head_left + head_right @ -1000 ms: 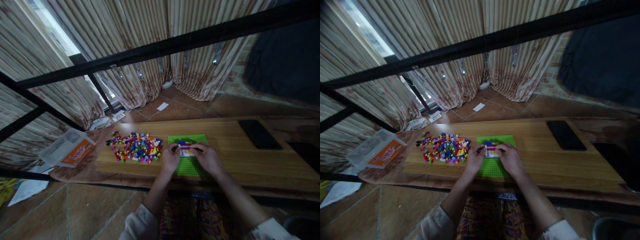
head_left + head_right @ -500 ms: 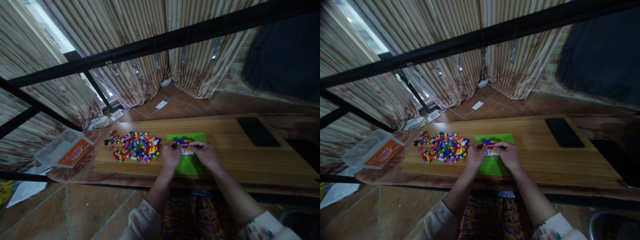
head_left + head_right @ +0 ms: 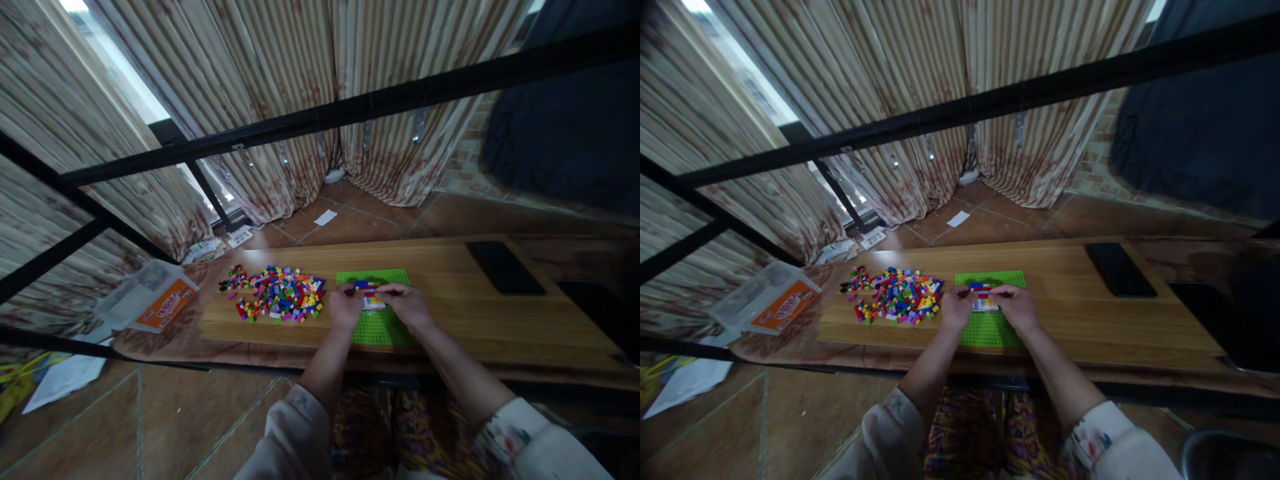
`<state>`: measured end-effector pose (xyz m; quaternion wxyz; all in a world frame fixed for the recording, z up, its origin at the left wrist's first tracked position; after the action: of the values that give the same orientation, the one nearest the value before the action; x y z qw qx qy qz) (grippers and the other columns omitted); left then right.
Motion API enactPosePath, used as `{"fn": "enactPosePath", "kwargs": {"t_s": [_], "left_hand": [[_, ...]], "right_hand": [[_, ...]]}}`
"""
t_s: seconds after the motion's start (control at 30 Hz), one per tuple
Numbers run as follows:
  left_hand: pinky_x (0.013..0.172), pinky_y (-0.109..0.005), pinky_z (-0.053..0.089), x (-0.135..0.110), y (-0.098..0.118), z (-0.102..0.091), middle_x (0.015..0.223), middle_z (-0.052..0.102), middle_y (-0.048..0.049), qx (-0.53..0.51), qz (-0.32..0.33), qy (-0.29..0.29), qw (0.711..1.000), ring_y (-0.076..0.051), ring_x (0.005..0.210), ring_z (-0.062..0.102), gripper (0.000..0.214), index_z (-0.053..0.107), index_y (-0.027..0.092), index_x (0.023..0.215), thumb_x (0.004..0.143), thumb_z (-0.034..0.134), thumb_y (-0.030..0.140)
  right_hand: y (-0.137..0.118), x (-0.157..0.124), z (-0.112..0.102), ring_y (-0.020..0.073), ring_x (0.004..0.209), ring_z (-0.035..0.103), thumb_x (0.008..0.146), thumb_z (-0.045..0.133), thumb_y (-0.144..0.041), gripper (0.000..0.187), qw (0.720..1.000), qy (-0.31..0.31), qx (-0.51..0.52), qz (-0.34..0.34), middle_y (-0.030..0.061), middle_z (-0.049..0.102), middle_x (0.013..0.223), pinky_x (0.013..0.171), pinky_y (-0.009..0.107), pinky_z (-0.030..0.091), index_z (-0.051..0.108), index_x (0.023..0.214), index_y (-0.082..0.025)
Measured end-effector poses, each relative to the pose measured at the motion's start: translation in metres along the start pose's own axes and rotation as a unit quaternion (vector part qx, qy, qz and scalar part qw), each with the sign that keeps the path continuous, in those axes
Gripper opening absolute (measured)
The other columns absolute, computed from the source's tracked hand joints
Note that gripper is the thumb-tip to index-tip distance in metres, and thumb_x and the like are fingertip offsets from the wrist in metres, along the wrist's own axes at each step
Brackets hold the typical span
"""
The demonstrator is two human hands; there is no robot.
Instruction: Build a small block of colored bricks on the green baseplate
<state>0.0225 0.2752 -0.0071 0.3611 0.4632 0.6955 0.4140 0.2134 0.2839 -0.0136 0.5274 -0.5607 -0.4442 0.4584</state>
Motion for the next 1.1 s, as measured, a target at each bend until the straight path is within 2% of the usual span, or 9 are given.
{"fn": "enactPosePath", "kwargs": {"t_s": [0.13, 0.3, 0.43, 0.57, 0.7, 0.8, 0.93, 1.1], "left_hand": [[0.075, -0.028, 0.052, -0.010, 0.004, -0.010, 0.087, 0.073, -0.0087, -0.045, 0.032, 0.007, 0.998, -0.018, 0.081, 0.068, 0.018, 0.069, 0.014, 0.092, 0.081, 0.061, 0.025], [0.076, -0.027, 0.051, -0.040, -0.003, -0.038, 0.089, 0.072, -0.0079, -0.089, 0.066, 0.006, 0.994, -0.016, 0.083, 0.067, 0.021, 0.067, 0.014, 0.094, 0.084, 0.055, 0.028], [0.076, -0.028, 0.052, -0.062, -0.018, -0.066, 0.085, 0.072, -0.0062, -0.097, 0.073, 0.004, 0.993, -0.017, 0.080, 0.067, 0.019, 0.067, 0.015, 0.090, 0.082, 0.057, 0.028], [0.080, -0.030, 0.052, -0.069, -0.038, -0.101, 0.088, 0.072, -0.0066, -0.084, 0.067, 0.031, 0.994, -0.018, 0.084, 0.068, 0.020, 0.067, 0.015, 0.094, 0.081, 0.057, 0.026], [0.085, -0.031, 0.051, -0.066, -0.058, -0.137, 0.092, 0.073, -0.0064, -0.053, 0.059, 0.073, 0.994, -0.019, 0.089, 0.068, 0.020, 0.069, 0.016, 0.094, 0.081, 0.057, 0.025], [0.088, -0.032, 0.050, -0.064, -0.067, -0.157, 0.095, 0.073, -0.0067, -0.033, 0.053, 0.094, 0.994, -0.020, 0.093, 0.067, 0.020, 0.069, 0.016, 0.095, 0.082, 0.056, 0.025], [0.085, -0.031, 0.051, -0.062, -0.072, -0.168, 0.097, 0.073, -0.0070, -0.005, 0.043, 0.099, 0.994, -0.020, 0.092, 0.067, 0.020, 0.068, 0.016, 0.096, 0.082, 0.056, 0.022], [0.077, -0.030, 0.050, -0.058, -0.074, -0.166, 0.088, 0.072, -0.0050, 0.034, 0.039, 0.088, 0.995, -0.018, 0.082, 0.067, 0.016, 0.068, 0.017, 0.092, 0.080, 0.057, 0.019]], "right_hand": [[-0.006, -0.011, -0.021, 0.0193, 0.066, 0.065, 0.052, 0.079, -0.048, 0.035, 0.998, 0.056, 0.014, -0.018, 0.0057, 0.074, 0.074, 0.064, 0.034, 0.052, 0.074, 0.073, -0.020], [0.000, -0.036, -0.057, 0.0195, 0.072, 0.065, 0.060, 0.076, -0.045, 0.031, 0.992, 0.127, 0.014, -0.014, 0.0058, 0.074, 0.078, 0.071, 0.036, 0.051, 0.073, 0.077, -0.019], [0.000, -0.054, -0.060, 0.0212, 0.078, 0.065, 0.062, 0.076, -0.044, 0.029, 0.992, 0.127, 0.001, -0.006, 0.0056, 0.074, 0.081, 0.077, 0.039, 0.050, 0.074, 0.078, -0.020], [-0.011, -0.068, -0.042, 0.0224, 0.081, 0.066, 0.066, 0.073, -0.045, 0.026, 0.995, 0.089, -0.040, -0.021, 0.0057, 0.074, 0.082, 0.082, 0.040, 0.050, 0.073, 0.078, -0.021], [-0.016, -0.082, -0.010, 0.0229, 0.087, 0.066, 0.074, 0.068, -0.046, 0.027, 0.995, 0.007, -0.085, -0.046, 0.0059, 0.074, 0.089, 0.086, 0.042, 0.049, 0.073, 0.085, -0.022], [-0.015, -0.092, 0.014, 0.0231, 0.092, 0.065, 0.078, 0.064, -0.047, 0.028, 0.988, -0.055, -0.133, -0.061, 0.0056, 0.073, 0.095, 0.087, 0.040, 0.049, 0.072, 0.088, -0.022], [-0.015, -0.100, 0.041, 0.0211, 0.089, 0.065, 0.081, 0.059, -0.046, 0.027, 0.973, -0.123, -0.181, -0.080, 0.0045, 0.072, 0.095, 0.083, 0.035, 0.050, 0.071, 0.088, -0.023], [-0.020, -0.104, 0.074, 0.0195, 0.086, 0.065, 0.085, 0.053, -0.042, 0.026, 0.951, -0.182, -0.225, -0.107, 0.0036, 0.071, 0.094, 0.079, 0.033, 0.049, 0.070, 0.092, -0.023]]}}
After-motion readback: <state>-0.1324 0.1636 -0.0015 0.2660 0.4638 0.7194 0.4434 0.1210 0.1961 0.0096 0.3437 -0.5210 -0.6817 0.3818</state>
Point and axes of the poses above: each hand's wrist, its own x-axis towards the middle knuckle, its own z-axis out of the palm, y = z × x, the point moved 10 cm from there along x, towards the middle knuckle
